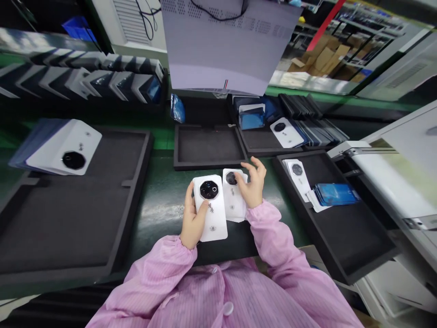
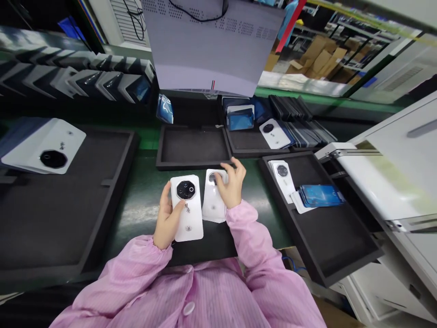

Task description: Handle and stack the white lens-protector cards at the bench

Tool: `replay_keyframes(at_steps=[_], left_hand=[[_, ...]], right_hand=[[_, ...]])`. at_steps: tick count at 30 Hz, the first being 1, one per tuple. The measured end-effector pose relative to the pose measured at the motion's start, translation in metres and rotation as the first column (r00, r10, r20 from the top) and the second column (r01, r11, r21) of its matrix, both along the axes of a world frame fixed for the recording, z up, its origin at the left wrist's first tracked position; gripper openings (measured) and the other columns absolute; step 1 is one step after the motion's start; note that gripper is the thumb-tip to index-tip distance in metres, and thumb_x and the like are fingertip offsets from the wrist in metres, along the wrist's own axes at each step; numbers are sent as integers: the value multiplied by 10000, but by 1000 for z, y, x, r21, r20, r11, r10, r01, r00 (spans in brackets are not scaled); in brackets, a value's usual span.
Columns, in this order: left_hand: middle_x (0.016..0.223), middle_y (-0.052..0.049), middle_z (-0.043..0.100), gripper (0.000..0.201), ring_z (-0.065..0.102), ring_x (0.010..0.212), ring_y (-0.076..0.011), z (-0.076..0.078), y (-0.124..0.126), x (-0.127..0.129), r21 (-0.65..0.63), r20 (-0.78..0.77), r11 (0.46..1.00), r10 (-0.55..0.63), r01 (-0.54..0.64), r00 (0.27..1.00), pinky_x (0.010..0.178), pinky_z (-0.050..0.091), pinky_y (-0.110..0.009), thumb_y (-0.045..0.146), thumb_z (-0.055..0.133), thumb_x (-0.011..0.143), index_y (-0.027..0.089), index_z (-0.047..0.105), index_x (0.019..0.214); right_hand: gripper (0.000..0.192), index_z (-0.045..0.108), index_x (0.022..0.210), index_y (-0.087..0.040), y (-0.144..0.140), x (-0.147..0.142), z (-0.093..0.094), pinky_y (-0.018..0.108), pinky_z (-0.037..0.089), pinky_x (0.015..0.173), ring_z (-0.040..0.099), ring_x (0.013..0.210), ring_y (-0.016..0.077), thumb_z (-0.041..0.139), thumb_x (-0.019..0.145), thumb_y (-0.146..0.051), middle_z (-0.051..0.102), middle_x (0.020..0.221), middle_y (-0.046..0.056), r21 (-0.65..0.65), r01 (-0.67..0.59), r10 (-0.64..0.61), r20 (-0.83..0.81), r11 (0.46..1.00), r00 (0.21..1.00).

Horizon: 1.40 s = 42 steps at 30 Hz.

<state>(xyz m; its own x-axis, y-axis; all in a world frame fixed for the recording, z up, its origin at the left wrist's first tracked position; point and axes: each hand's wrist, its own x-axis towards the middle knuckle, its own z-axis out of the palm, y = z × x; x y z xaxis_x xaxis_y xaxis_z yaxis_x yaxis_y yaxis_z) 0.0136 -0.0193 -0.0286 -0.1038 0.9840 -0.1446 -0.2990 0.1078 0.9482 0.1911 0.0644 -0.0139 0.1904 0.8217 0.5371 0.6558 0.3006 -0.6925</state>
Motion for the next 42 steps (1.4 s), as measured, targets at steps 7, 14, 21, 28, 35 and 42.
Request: replay_keyframes(at_steps=[7, 14, 21, 28, 35, 42], left_hand=[[1459, -113, 434, 637, 425, 1347, -265, -11, -4, 1, 203, -336, 978, 121, -54, 934, 1102, 368, -437, 309, 541, 893, 265, 264, 1465], [1386, -146, 516, 575, 506, 1277, -275, -17, -7, 0, 323, -573, 945, 241, -55, 784, 1035, 436, -408, 272, 545, 883, 215, 353, 1421], [1435, -127, 461, 615, 447, 1327, -278, -15, -5, 1, 233, -446, 971, 146, -43, 883, 1095, 370, -448, 292, 561, 882, 251, 313, 1444], [1475, -98, 409, 621, 409, 1357, -263, -9, 2, -1, 104, -197, 994, 57, -37, 979, 1129, 328, -457, 325, 569, 882, 289, 298, 1440], [1341, -96, 539, 646, 557, 1207, -235, -7, 5, -4, 90, -123, 996, 35, -24, 992, 1063, 414, -433, 318, 598, 868, 284, 294, 1437], [1363, -90, 528, 648, 521, 1256, -249, -7, 4, -6, 91, -129, 996, 16, -5, 992, 1083, 387, -456, 318, 592, 876, 302, 281, 1445]], right_hand=[[166, 618, 851, -224, -37, -42, 24, 447, 470, 935, 556, 1118, 251, 729, 738, -274, 607, 1147, 78, -201, -324, 310, -101, 924, 945], [127, 624, 781, -213, -33, -38, 16, 421, 468, 925, 566, 1116, 246, 727, 733, -269, 607, 1143, 79, -246, -345, 269, -295, 906, 917], [111, 604, 720, -207, -38, -38, 14, 480, 431, 1000, 541, 1165, 260, 683, 790, -243, 598, 1158, 84, -124, -342, 328, -120, 932, 937], [101, 590, 828, -216, -48, -40, 2, 480, 442, 993, 670, 997, 203, 630, 823, -123, 731, 889, 27, 200, -611, 549, 291, 766, 784], [338, 574, 1112, -189, -51, -39, -10, 370, 581, 825, 720, 909, 181, 601, 812, -36, 754, 915, 76, 265, -686, 660, 191, 678, 727], [323, 615, 1074, -175, -49, -38, -7, 361, 600, 769, 715, 936, 205, 609, 789, -23, 756, 878, 84, 281, -707, 671, 226, 649, 706]])
